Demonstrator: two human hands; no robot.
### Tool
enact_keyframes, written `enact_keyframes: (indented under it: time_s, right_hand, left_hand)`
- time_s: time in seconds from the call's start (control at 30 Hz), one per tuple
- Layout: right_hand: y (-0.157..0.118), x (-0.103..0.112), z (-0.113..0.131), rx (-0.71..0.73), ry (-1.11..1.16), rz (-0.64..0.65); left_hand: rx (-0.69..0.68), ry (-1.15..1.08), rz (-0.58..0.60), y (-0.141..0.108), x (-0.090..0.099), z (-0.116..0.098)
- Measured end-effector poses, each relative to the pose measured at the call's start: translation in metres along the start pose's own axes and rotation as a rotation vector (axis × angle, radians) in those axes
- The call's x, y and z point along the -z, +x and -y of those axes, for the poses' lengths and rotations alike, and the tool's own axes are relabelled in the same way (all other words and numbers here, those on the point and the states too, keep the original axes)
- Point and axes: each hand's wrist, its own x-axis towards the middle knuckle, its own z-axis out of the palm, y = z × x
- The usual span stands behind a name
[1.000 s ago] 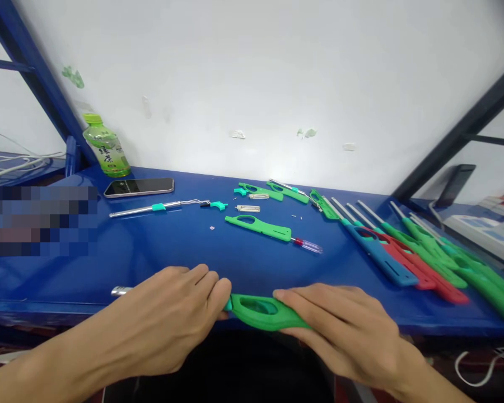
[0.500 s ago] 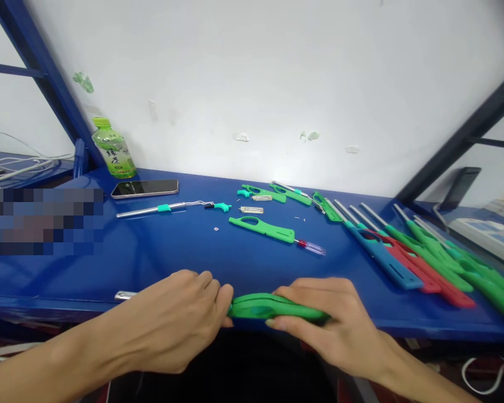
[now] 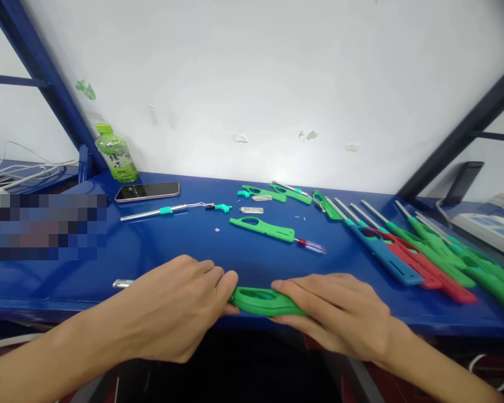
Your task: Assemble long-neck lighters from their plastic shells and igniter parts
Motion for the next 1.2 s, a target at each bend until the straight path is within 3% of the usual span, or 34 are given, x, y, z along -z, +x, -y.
enact_keyframes:
  time_s: [0.13, 0.3, 0.4, 0.57, 0.9, 1.2]
  right_hand:
    - [0.0, -0.006, -0.002, -0.083, 0.025, 0.008]
    - [-0.003, -0.013, 0.001, -0.112, 0.08, 0.035]
    - [-0.004, -0.015, 0.003, -0.115, 0.123, 0.039]
    - [-0.002, -0.021, 0.003, -0.119, 0.259, -0.003]
    - [-0.011, -0.008, -0.004, -0.249, 0.256, 0.007]
    - [-0.02, -0.009, -0.006, -0.223, 0.176, -0.016]
  left_hand:
    - [0.045, 0.052, -0.238, -0.001, -0.002, -0.008]
    - [0.041, -0.052, -0.573, 0.012, -0.014, -0.024]
    - [0.016, -0.149, -0.711, 0.02, -0.021, -0.026]
    - [0.007, -0.165, -0.779, 0.021, -0.026, -0.024]
    - [0.066, -0.124, -0.82, 0.015, -0.035, -0.016]
    - [0.068, -0.098, -0.787, 0.012, -0.042, -0.012]
